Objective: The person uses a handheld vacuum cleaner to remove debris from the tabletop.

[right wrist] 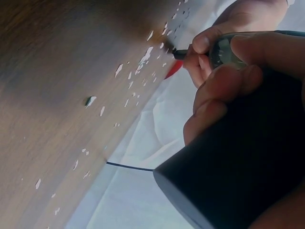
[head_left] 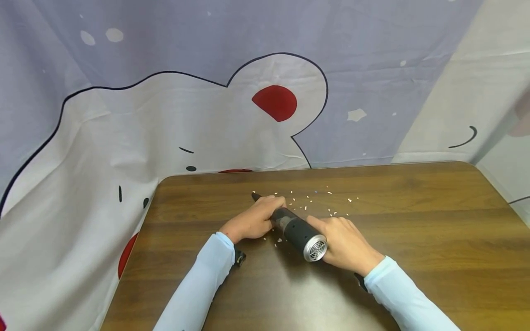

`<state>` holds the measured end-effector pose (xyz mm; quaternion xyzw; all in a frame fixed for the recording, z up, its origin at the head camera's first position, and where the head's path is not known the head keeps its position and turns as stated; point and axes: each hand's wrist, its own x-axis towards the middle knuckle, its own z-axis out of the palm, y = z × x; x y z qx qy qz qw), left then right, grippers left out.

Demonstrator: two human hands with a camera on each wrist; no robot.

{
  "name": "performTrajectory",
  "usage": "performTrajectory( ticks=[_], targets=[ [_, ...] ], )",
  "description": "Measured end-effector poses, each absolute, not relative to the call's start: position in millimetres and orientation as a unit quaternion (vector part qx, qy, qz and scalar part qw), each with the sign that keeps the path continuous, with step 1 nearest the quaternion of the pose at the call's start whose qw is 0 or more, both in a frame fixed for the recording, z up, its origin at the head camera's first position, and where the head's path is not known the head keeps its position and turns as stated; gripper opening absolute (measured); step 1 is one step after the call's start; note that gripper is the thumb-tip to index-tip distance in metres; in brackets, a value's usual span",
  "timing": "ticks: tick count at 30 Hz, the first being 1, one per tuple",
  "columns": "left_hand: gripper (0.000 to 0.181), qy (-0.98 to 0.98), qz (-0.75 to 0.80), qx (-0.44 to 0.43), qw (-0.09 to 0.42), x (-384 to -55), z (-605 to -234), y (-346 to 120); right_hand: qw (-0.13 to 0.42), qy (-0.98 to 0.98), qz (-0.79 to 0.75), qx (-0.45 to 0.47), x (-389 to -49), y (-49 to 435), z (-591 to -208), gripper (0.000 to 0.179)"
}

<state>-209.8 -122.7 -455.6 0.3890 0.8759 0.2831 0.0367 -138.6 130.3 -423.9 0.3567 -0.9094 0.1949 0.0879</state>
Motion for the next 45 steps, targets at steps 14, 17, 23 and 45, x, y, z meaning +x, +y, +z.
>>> performTrajectory(
  ticks=[14, 17, 23, 45],
  targets=[
    [0.02, 0.87, 0.286, 0.402, 0.016, -215.1, -450.7, -127.2, 0.089, -0.912, 0.189, 0.354, -144.8, 125.6, -421.7, 0.032],
    [0.022, 0.872, 0.285, 0.398, 0.025, -213.1, -450.0, -126.8, 0.085, -0.913, 0.188, 0.35, -143.2, 125.9, -420.9, 0.031],
    [0.027, 0.872, 0.286, 0.396, 0.033, -206.9, -451.6, -122.2, 0.074, -0.915, 0.187, 0.349, -134.7, 129.9, -419.8, 0.032],
    [0.035, 0.866, 0.279, 0.413, 0.028, -192.6, -454.2, -101.5, 0.081, -0.92, 0.175, 0.34, -109.7, 146.7, -417.1, 0.036]
  ],
)
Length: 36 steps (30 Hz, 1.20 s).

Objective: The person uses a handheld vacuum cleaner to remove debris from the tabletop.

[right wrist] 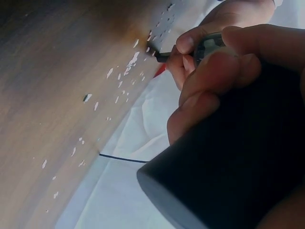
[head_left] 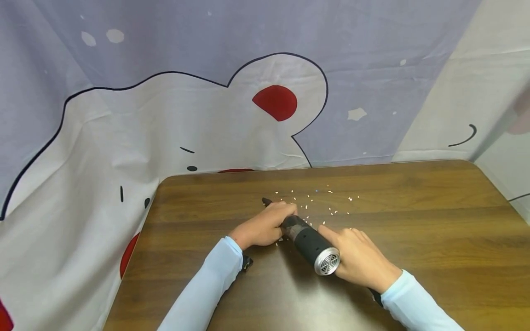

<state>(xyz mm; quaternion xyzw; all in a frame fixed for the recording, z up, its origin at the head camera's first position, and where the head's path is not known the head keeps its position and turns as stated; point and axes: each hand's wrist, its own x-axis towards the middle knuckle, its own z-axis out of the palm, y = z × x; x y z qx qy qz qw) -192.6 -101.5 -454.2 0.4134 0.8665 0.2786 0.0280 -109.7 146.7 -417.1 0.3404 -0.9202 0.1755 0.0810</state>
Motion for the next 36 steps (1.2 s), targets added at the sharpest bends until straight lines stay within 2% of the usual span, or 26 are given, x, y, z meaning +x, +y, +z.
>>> performTrajectory(
  ticks=[15, 26, 36],
  targets=[
    [0.029, 0.859, 0.278, 0.428, 0.028, -200.2, -454.9, -90.4, 0.09, -0.927, 0.165, 0.324, -108.8, 153.3, -415.3, 0.037],
    [0.037, 0.857, 0.28, 0.432, 0.027, -205.7, -455.7, -84.9, 0.085, -0.93, 0.163, 0.318, -111.4, 156.4, -412.0, 0.037],
    [0.03, 0.858, 0.286, 0.426, 0.016, -198.2, -454.1, -80.6, 0.084, -0.926, 0.165, 0.328, -110.2, 160.5, -408.3, 0.037]
  ],
)
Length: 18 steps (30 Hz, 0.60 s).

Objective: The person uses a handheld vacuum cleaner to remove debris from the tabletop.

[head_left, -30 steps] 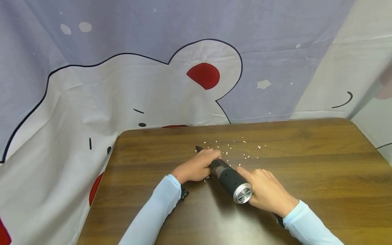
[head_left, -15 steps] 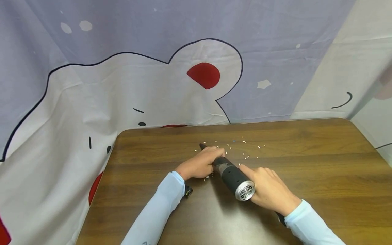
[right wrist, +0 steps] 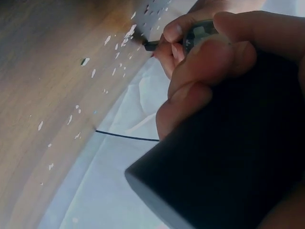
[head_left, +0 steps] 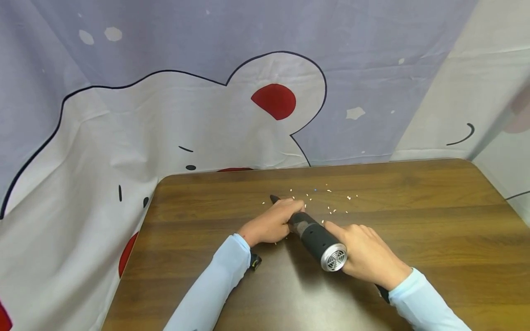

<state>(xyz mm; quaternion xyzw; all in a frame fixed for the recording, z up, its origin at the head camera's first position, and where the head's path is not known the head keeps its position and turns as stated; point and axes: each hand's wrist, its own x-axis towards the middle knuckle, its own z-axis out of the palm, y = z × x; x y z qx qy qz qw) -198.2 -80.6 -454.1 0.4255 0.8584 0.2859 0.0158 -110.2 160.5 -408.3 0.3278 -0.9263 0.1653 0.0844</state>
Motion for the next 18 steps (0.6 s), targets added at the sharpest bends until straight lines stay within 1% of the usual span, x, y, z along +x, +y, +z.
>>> performTrajectory(
  ticks=[6, 13, 18],
  targets=[
    [0.033, 0.864, 0.291, 0.409, 0.019, -192.7, -453.6, -82.3, 0.077, -0.925, 0.166, 0.334, -109.1, 160.6, -405.7, 0.036],
    [0.029, 0.863, 0.294, 0.41, 0.015, -187.5, -454.2, -82.7, 0.067, -0.923, 0.171, 0.337, -106.7, 160.9, -403.4, 0.035],
    [0.029, 0.864, 0.297, 0.406, 0.004, -183.6, -454.5, -83.2, 0.056, -0.924, 0.17, 0.337, -104.9, 161.1, -402.6, 0.036]
  ],
)
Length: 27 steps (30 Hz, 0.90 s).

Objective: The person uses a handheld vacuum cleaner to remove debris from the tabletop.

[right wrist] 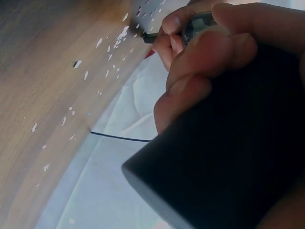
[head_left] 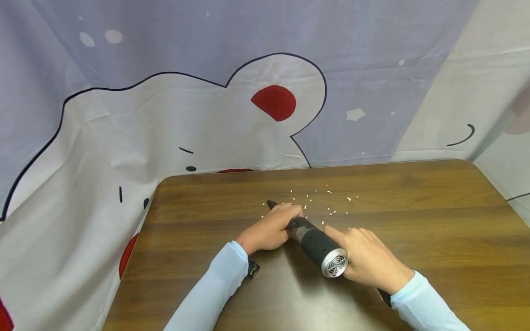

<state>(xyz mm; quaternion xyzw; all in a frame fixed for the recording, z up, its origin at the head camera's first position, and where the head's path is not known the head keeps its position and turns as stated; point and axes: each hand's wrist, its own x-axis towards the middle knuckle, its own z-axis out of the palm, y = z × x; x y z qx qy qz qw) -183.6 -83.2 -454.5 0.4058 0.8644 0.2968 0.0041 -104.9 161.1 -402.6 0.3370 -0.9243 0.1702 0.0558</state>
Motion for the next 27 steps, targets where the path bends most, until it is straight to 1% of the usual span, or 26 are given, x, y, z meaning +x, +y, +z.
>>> performTrajectory(
  ticks=[12, 21, 27],
  targets=[
    [0.038, 0.878, 0.294, 0.377, 0.007, -167.5, -455.3, -84.7, 0.065, -0.917, 0.17, 0.355, -98.1, 162.5, -404.0, 0.039],
    [0.037, 0.871, 0.316, 0.376, 0.012, -157.3, -454.8, -82.8, 0.066, -0.915, 0.16, 0.365, -90.9, 163.4, -397.1, 0.039],
    [0.033, 0.869, 0.318, 0.379, 0.001, -153.0, -454.9, -81.8, 0.058, -0.915, 0.154, 0.368, -86.1, 163.8, -392.2, 0.038]
  ],
)
